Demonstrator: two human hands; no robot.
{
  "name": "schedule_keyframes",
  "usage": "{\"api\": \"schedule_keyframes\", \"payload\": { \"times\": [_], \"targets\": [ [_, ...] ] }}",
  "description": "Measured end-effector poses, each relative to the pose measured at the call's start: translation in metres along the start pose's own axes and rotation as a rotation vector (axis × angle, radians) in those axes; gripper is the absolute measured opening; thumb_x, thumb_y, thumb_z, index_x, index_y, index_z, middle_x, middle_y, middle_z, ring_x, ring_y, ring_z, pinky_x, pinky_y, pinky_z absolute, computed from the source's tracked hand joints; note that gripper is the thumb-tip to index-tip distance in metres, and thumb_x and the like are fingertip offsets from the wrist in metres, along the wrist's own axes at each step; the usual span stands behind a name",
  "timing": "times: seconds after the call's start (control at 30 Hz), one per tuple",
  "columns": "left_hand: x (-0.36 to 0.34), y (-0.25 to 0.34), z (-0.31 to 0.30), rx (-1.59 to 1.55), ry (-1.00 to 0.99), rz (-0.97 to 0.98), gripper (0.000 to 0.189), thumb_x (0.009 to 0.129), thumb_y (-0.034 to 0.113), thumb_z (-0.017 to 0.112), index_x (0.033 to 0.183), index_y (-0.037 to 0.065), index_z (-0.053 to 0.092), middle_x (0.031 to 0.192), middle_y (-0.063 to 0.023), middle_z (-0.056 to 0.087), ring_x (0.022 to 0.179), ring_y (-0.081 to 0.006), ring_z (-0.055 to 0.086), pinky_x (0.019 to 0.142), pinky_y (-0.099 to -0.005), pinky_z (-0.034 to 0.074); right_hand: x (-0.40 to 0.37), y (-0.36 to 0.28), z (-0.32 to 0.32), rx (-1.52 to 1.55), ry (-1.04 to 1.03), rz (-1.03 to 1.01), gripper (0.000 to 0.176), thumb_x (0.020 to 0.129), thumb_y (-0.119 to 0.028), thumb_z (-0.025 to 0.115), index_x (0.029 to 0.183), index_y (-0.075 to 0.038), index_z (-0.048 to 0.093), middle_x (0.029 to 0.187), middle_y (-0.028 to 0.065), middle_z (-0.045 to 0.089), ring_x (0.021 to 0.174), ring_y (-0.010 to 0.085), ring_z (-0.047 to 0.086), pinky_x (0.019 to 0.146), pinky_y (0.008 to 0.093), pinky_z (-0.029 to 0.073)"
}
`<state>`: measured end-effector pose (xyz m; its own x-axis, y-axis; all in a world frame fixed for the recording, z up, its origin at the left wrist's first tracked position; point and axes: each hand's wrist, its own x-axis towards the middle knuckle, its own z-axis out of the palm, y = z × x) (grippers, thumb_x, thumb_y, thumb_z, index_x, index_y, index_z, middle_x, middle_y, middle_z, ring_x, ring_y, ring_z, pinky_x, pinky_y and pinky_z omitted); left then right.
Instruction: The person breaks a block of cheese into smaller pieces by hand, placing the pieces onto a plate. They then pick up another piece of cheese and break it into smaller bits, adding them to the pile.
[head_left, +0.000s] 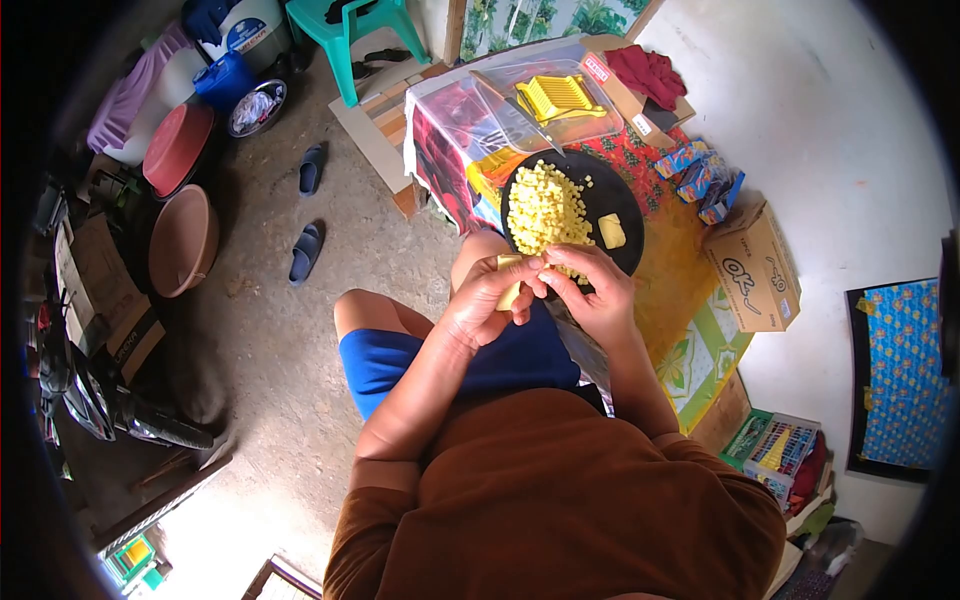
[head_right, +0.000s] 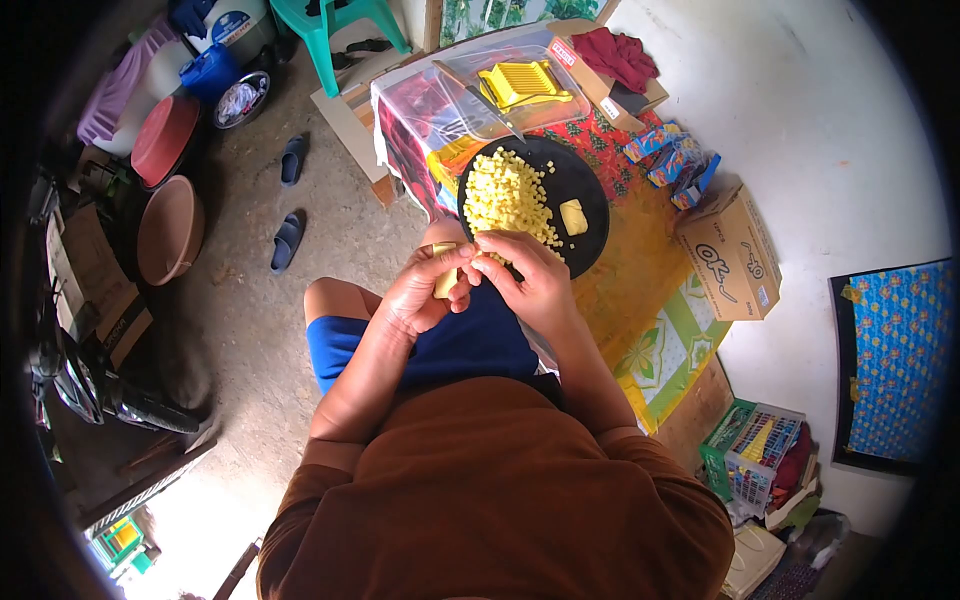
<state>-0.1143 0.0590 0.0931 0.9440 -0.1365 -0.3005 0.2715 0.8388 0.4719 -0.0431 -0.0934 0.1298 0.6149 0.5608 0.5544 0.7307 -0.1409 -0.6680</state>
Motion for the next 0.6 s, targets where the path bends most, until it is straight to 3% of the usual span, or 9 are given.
{"api": "schedule_keyframes", "payload": {
  "times": [0.3,0.37,0.5,0.6],
  "targets": [
    [0.005,-0.005,-0.009,0.01,0.037,0.009,0.014,0.081,0.019,0.071,0.087,0.007,0.066,0.066,-0.0001,0.058,0.047,-0.0074,0.045,0.043,-0.0244,0.037,0.003,0.007,-0.016,-0.025,-0.007,0.053,0.032,0.076,-0.007,0.074,0.107,-0.004,0.065,0.106,0.0119,0.066,0.095,0.0251,0.064,0.081,0.0332,0.05],
    [0.008,-0.003,-0.013,-0.015,0.077,0.012,0.015,0.08,0.019,0.072,0.087,0.008,0.065,0.065,0.0002,0.058,0.047,-0.0076,0.043,0.044,-0.0244,0.036,-0.003,0.052,-0.035,-0.077,0.057,0.288,0.031,0.078,-0.009,0.072,0.107,-0.004,0.064,0.102,0.0127,0.066,0.091,0.0272,0.063,0.08,0.0337,0.049],
    [0.011,-0.002,-0.015,-0.057,0.109,0.045,0.018,0.079,0.018,0.071,0.09,0.007,0.06,0.063,0.0002,0.053,0.048,-0.0086,0.042,0.043,-0.0244,0.034,-0.056,0.166,-0.082,-0.424,-0.093,0.585,0.024,0.078,-0.015,0.071,0.098,-0.004,0.068,0.097,0.0133,0.065,0.088,0.0297,0.063,0.078,0.0348,0.05],
    [0.013,-0.005,-0.012,-0.025,0.126,0.035,0.016,0.08,0.019,0.072,0.087,0.009,0.062,0.063,0.0011,0.055,0.047,-0.008,0.041,0.045,-0.0249,0.033,-0.063,0.175,-0.083,-0.525,-0.182,0.671,0.022,0.076,-0.019,0.072,0.093,-0.005,0.07,0.097,0.0117,0.065,0.09,0.0295,0.062,0.081,0.0369,0.049]
  ]
}}
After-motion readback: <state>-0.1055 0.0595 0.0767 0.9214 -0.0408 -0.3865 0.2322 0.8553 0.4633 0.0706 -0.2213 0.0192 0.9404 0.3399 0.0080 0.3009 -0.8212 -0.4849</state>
